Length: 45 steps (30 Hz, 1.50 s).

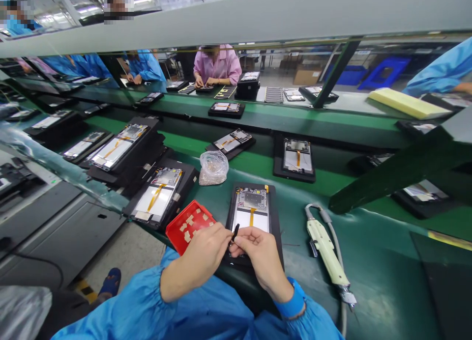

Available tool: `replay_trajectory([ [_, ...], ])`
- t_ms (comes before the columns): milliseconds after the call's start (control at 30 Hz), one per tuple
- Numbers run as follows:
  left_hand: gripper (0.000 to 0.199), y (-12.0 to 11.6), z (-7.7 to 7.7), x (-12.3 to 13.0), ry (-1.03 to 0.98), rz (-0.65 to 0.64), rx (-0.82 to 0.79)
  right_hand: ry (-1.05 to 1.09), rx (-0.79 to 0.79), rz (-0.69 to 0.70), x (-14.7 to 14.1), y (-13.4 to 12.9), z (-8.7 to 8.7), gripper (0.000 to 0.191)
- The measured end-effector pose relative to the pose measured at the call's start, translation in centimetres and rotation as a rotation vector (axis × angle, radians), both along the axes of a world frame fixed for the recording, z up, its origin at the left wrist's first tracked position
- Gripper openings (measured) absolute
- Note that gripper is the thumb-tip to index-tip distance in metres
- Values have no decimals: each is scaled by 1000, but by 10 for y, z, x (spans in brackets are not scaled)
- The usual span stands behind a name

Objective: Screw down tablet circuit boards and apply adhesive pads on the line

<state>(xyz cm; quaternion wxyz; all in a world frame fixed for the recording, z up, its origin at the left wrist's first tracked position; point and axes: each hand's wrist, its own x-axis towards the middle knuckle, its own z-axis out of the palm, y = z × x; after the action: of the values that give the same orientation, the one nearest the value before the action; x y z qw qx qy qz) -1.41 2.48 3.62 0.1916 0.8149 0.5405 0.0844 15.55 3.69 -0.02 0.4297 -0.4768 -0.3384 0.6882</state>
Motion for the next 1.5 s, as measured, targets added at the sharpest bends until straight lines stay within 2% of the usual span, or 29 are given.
replay_trajectory([
  [233, 26, -3, 2, 1, 82, -10, 12, -6, -10, 27, -5, -1, 7, 37],
  [467, 14, -10, -7, 5, 204, -12, 192, -7, -13, 31, -6, -1, 8, 41],
  [667, 16, -7, -11, 0, 51, 0, 316, 40, -49, 91, -3, -2, 7, 42],
  [800, 20, -3, -10, -17, -43, 67, 353, 15, -45, 121, 8, -2, 9, 38],
  [867, 21, -3, -10, -35, -3, 124, 328, -147, 62, 113, 22, -5, 8, 31],
  [900, 22, -3, -10, -46, 53, 153, 294, -281, 173, 104, 30, -9, 7, 26],
  [967, 24, -6, -13, -67, 229, 203, 180, -606, 497, 99, 47, -18, 3, 16],
  [1033, 29, -9, -17, -84, 399, 233, 64, -913, 856, 135, 59, -30, -3, 18],
  [1067, 30, -11, -20, -90, 448, 244, 39, -1034, 1003, 168, 63, -36, -7, 22],
  [1133, 29, -14, -23, -98, 458, 271, 96, -1207, 1201, 238, 64, -44, -14, 28],
  [1200, 25, -18, -25, -98, 371, 300, 260, -1302, 1312, 273, 60, -47, -20, 29],
  [1300, 23, -27, -24, -88, 99, 271, 492, -1353, 1405, 257, 52, -45, -24, 29],
  [1400, 23, -38, -26, -69, -183, 162, 541, -1360, 1432, 268, 49, -41, -25, 30],
  [1500, 25, -49, -33, -47, -313, 87, 506, -1351, 1445, 292, 52, -41, -28, 29],
])
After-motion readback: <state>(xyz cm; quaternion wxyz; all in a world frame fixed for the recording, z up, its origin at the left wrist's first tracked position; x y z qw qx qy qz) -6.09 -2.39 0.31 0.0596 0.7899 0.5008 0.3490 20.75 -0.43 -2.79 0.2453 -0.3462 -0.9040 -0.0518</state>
